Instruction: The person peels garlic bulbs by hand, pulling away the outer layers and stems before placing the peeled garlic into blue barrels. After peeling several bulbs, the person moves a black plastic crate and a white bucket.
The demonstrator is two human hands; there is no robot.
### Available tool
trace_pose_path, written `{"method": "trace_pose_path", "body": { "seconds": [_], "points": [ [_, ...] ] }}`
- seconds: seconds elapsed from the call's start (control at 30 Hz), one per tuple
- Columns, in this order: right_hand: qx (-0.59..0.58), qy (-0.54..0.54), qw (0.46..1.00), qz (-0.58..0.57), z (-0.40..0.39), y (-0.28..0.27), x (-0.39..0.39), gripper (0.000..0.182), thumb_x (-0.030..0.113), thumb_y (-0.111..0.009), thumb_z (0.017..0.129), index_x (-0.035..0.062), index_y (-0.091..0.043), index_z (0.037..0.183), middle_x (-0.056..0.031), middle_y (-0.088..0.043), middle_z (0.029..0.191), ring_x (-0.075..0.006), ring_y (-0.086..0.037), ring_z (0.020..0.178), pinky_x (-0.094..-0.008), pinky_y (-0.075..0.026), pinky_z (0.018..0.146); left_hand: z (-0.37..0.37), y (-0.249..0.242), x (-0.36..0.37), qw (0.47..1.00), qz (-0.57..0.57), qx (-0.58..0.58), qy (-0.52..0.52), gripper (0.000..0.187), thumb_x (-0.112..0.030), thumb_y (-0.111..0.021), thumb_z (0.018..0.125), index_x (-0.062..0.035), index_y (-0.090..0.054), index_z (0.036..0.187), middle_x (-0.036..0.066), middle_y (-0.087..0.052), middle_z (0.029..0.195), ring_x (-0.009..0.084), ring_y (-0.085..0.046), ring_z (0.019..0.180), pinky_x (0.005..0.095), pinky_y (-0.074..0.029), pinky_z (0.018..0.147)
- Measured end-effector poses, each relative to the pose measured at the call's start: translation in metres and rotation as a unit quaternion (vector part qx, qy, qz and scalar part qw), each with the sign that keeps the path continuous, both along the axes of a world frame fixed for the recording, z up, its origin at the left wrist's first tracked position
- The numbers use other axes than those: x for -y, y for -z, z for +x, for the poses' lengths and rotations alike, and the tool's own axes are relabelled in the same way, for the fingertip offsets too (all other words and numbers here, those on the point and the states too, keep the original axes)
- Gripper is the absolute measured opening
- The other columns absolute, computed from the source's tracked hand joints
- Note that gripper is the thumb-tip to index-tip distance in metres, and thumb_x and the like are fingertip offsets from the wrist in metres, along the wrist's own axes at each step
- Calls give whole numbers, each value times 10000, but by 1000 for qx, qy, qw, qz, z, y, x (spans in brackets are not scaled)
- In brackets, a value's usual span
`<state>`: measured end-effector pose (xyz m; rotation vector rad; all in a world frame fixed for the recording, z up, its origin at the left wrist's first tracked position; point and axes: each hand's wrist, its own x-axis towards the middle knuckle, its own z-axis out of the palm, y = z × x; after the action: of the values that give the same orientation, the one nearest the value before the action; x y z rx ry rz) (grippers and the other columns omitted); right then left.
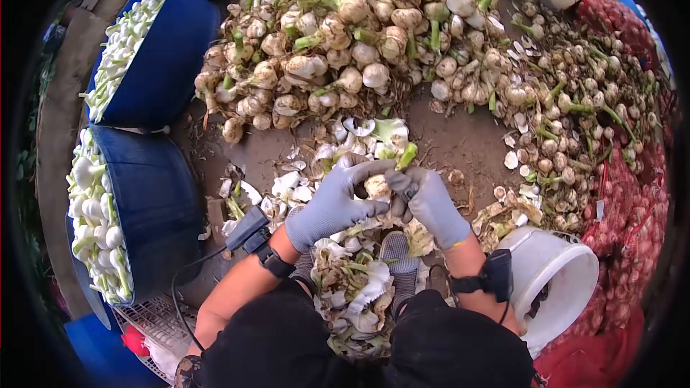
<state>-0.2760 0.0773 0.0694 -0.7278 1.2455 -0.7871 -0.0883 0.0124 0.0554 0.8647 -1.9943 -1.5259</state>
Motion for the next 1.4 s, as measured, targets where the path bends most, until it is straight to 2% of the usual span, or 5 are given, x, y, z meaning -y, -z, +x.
{"method": "trace_pose_path", "body": {
  "seconds": [0.4,0.5,1.07,1.13,1.4],
  "points": [
    [-20,98,995,12,19,10,-9,214,185,-555,974,-17,-625,974,-57,-647,731,-104,-600,560,-250,-462,504,10,-2,-4,836,517,-168,-80,568,-82,-622,915,-50,-394,1435,65,-644,1004,104,-561,587,211,-442,522],
    [-396,-10,891,-224,20,12,-12,195,164,-581,966,-22,-628,1002,-67,-659,805,-129,-634,641,-284,-486,565,9,18,-12,823,494,-282,-7,594,-177,-611,943,-96,-344,1468,82,-629,1054,115,-588,604,220,-454,504],
    [-22,74,992,-95,14,25,-3,274,-66,-569,846,-28,-631,1110,-25,-678,979,-95,-586,830,-255,-476,767,12,11,-3,925,351,-87,-113,638,-171,-724,847,-40,-395,1378,61,-554,1056,136,-605,900,283,-548,780],
    [-158,-39,974,-156,11,37,-4,300,-31,-599,800,5,-659,1092,-119,-696,975,-197,-665,884,-310,-516,775,10,21,0,991,81,42,-97,645,-287,-786,778,-14,-498,1286,85,-613,1068,168,-615,890,274,-512,845],
    [-567,-142,800,-133,-20,47,17,195,122,-585,779,95,-651,961,-156,-674,902,-345,-677,830,-439,-534,722,10,-11,6,875,476,-82,1,766,-265,-646,892,8,-251,1489,153,-679,993,227,-705,716,243,-570,561]
  ]
}}
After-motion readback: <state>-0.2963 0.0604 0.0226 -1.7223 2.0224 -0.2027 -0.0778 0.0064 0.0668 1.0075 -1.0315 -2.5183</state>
